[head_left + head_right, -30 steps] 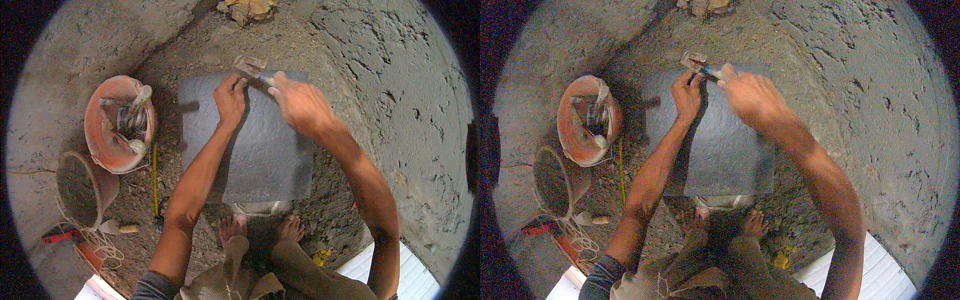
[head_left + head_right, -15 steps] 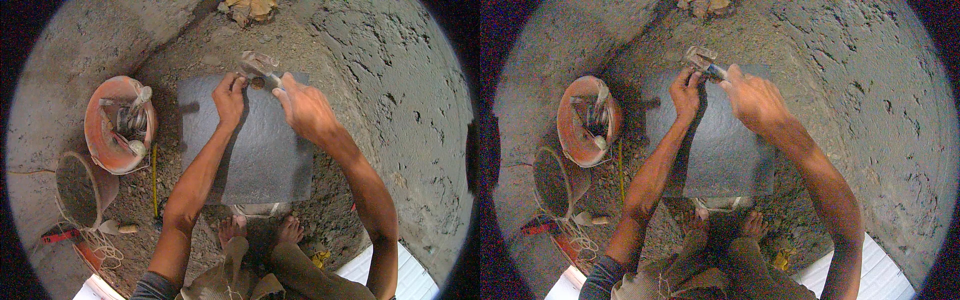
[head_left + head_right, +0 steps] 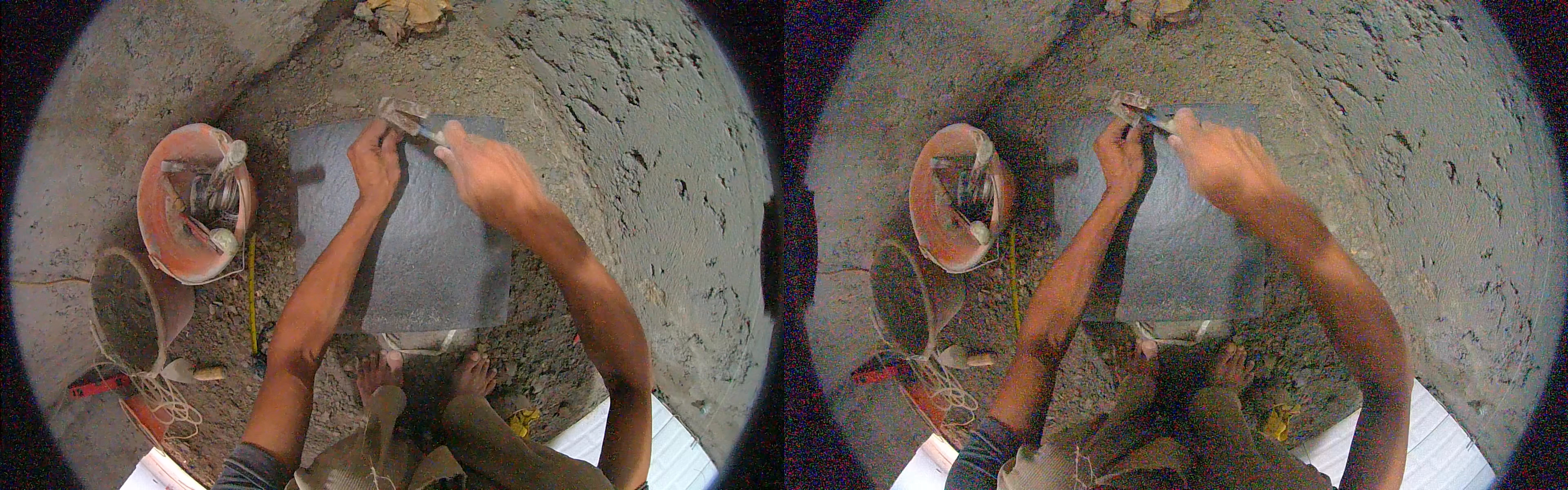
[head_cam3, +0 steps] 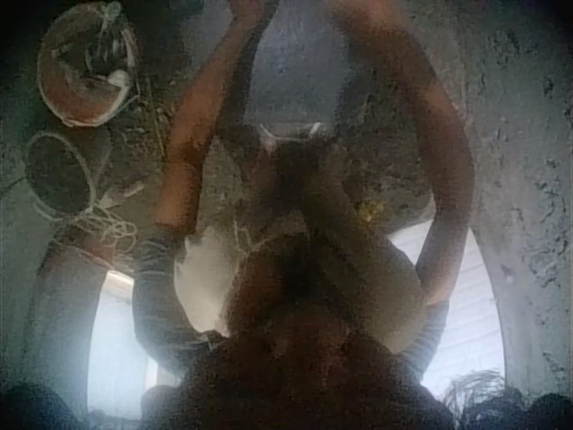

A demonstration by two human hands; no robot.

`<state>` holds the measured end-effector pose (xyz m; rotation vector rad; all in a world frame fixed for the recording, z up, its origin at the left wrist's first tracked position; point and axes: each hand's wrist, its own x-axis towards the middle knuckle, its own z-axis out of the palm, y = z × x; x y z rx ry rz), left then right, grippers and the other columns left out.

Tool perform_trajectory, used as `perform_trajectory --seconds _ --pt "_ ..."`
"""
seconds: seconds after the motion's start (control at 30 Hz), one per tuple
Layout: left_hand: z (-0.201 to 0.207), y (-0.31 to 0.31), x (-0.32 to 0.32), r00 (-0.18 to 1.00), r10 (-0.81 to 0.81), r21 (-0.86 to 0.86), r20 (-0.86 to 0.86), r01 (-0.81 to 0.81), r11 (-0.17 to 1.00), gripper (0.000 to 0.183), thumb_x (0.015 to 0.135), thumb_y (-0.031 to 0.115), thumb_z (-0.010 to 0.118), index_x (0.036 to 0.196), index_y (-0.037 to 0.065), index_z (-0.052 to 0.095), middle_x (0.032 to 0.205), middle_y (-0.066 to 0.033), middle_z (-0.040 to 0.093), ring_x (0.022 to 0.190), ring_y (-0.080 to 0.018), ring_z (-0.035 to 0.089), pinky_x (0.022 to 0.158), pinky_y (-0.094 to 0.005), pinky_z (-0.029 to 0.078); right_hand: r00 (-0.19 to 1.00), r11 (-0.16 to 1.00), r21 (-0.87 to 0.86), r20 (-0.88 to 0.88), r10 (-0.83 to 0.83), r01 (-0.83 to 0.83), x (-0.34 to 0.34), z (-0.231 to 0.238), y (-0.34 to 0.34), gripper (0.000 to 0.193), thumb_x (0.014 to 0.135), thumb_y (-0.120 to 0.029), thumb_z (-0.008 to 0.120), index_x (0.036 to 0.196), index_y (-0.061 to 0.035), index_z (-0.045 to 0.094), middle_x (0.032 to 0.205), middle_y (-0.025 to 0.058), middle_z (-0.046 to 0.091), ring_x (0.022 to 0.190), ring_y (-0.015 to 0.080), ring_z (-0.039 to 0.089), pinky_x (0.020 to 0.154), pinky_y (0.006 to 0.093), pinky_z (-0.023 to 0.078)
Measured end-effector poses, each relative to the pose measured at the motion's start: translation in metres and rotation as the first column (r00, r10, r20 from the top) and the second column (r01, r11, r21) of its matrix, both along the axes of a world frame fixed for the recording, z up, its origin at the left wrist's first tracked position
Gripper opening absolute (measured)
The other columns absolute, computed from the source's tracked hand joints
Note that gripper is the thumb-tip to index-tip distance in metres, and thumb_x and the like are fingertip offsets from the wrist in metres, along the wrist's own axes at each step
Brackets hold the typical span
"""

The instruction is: The person uses a hammer to tap a small metal object onto a dark square tile, then lifts the tile and places it against a wall, aligning it with a string line and marking the wall with a pencil.

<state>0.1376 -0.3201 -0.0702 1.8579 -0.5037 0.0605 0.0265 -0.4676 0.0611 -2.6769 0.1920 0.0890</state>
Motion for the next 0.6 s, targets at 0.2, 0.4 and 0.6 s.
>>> perform_trajectory --seconds 0.2,0.4,0.6 --pt "0.003 -0.008 -0.003 0.988 0.072 -0.071 -0.134 -0.082 0.994 0.012 0.093 0.007 0.061 0.094 -0.001 0.069 0.086 -0.0116 0.071 0.075 -0.0172 0.066 0.071 -0.0312 0.050 0.996 0.995 0.045 -0.013 -0.089 0.090 -0.003 0.003 -0.001 0.026 0.103 -0.028 0.049 0.112 -0.0035 0.047 0.080 0.0281 0.065 0.077 0.0512 0.063 0.067 0.0603 0.048" --pt "0.008 -0.010 0.002 0.976 0.034 -0.280 -0.215 -0.095 0.955 0.011 0.095 0.006 0.061 0.094 -0.002 0.069 0.086 -0.0060 0.071 0.078 -0.0129 0.065 0.071 -0.0274 0.051 0.993 0.989 0.092 0.024 -0.120 0.117 -0.004 0.010 -0.003 0.024 0.103 -0.026 0.051 0.108 -0.0033 0.046 0.073 0.0285 0.063 0.073 0.0514 0.062 0.063 0.0605 0.046" --pt "0.006 -0.009 0.002 0.986 0.015 -0.201 -0.163 -0.048 0.978 0.010 0.095 0.006 0.062 0.095 -0.002 0.068 0.082 -0.0069 0.069 0.076 -0.0127 0.064 0.070 -0.0283 0.050 0.993 0.990 0.107 0.065 -0.096 0.089 -0.009 0.003 -0.008 0.023 0.102 -0.025 0.053 0.107 -0.0035 0.046 0.071 0.0284 0.061 0.071 0.0513 0.061 0.060 0.0601 0.045"
